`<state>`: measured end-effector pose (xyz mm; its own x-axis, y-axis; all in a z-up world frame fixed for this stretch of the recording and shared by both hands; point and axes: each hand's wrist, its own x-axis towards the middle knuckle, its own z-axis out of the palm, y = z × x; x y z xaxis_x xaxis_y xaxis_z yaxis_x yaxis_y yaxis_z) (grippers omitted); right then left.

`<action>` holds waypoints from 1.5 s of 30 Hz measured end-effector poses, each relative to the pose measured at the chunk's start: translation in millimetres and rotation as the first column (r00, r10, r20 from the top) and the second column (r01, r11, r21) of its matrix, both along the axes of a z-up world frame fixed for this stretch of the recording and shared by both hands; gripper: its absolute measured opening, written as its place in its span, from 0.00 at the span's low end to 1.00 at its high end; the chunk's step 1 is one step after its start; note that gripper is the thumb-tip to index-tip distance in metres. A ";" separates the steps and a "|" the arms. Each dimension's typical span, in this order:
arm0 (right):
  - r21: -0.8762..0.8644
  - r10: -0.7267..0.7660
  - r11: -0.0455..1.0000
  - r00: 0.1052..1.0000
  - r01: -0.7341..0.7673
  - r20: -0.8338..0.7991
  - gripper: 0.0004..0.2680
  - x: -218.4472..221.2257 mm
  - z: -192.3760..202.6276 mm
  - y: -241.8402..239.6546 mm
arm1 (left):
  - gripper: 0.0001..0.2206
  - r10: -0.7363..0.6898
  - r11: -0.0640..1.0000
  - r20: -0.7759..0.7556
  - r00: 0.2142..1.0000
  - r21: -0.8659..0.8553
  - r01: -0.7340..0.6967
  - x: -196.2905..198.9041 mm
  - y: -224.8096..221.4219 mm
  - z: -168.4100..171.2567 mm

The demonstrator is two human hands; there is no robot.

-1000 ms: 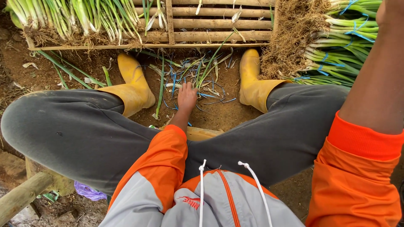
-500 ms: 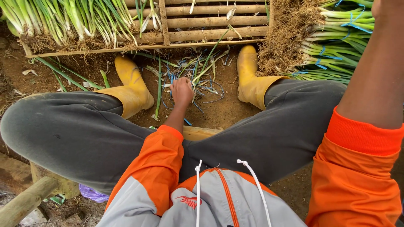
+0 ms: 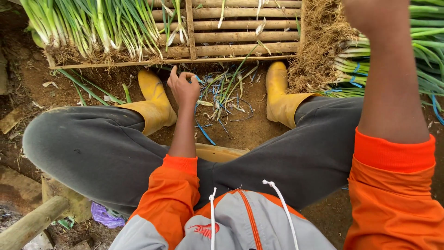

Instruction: Bundling harvested green onions and tying them with blue plastic string

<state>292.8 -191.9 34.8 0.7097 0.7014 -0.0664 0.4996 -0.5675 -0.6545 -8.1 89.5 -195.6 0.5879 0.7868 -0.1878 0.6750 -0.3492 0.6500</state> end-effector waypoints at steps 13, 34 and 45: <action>-0.143 0.327 0.923 0.924 -0.357 -0.199 0.22 -136.0 36.2 152.9 | 0.05 -0.409 0.908 0.360 0.839 0.069 0.414 40.5 15.3 196.6; 0.198 0.086 0.978 0.994 -0.071 -0.069 0.07 -71.8 26.0 170.1 | 0.05 -0.577 0.794 0.245 0.779 0.390 0.466 54.6 163.9 269.4; 0.318 -0.311 0.889 0.944 0.329 -0.110 0.07 -2.1 11.3 120.6 | 0.08 -0.268 0.956 0.264 0.927 0.189 0.222 56.0 206.6 247.3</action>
<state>290.7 -71.4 46.1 0.9012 0.4255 0.0823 0.2852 -0.4393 -0.8519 48.0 296.2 51.7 0.7767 0.6170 0.1264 0.3510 -0.5906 0.7266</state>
